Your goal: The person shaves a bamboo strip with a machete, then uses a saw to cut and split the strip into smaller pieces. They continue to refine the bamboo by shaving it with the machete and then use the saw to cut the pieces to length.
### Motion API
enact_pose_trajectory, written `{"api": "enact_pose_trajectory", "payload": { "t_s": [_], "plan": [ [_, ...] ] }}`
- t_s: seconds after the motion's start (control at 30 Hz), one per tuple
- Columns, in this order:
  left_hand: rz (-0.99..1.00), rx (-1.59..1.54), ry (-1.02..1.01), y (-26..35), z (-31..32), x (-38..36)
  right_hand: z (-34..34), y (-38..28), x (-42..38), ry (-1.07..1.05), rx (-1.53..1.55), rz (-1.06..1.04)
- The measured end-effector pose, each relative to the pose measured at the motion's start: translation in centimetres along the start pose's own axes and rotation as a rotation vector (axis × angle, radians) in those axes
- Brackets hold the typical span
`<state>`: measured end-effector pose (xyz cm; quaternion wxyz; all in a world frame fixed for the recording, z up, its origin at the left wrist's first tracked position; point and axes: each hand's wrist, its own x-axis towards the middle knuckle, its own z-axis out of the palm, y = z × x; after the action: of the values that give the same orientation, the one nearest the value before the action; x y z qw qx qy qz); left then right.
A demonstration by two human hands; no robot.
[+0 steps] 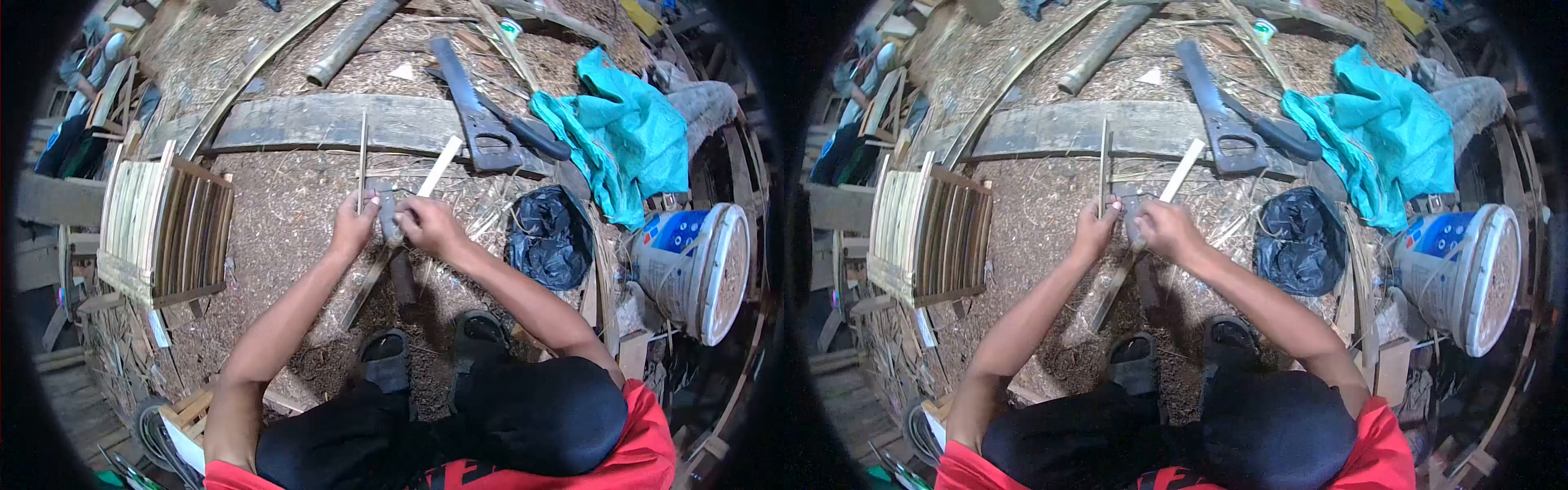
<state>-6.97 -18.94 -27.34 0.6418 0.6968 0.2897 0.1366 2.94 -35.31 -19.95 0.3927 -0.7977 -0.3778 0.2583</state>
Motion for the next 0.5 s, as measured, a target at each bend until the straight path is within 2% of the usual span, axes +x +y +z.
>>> {"api": "enact_pose_trajectory", "payload": {
  "t_s": [0.03,0.13,0.23,0.37,0.4,0.5],
  "plan": [
    [0.074,0.041,0.046,-0.2,-0.6,0.1,1.4,0.2,0.8,0.063,-0.06,-0.192],
    [-0.051,0.111,0.092,0.5,-2.6,0.2,3.2,0.1,3.5,0.029,-0.47,-0.18],
    [-0.152,0.061,0.133,1.1,-3.5,0.0,4.1,-0.7,5.0,-0.112,-0.705,-0.065],
    [-0.086,-0.062,0.12,0.8,-4.3,-0.7,5.0,-0.3,5.1,-0.079,-0.663,0.004],
    [-0.103,-0.068,0.092,0.9,-4.5,-0.8,4.7,-0.4,4.8,-0.086,-0.533,0.054],
    [-0.107,-0.039,0.027,2.0,-5.7,-1.1,3.5,-0.4,3.4,-0.107,-0.449,0.076]
  ]
}}
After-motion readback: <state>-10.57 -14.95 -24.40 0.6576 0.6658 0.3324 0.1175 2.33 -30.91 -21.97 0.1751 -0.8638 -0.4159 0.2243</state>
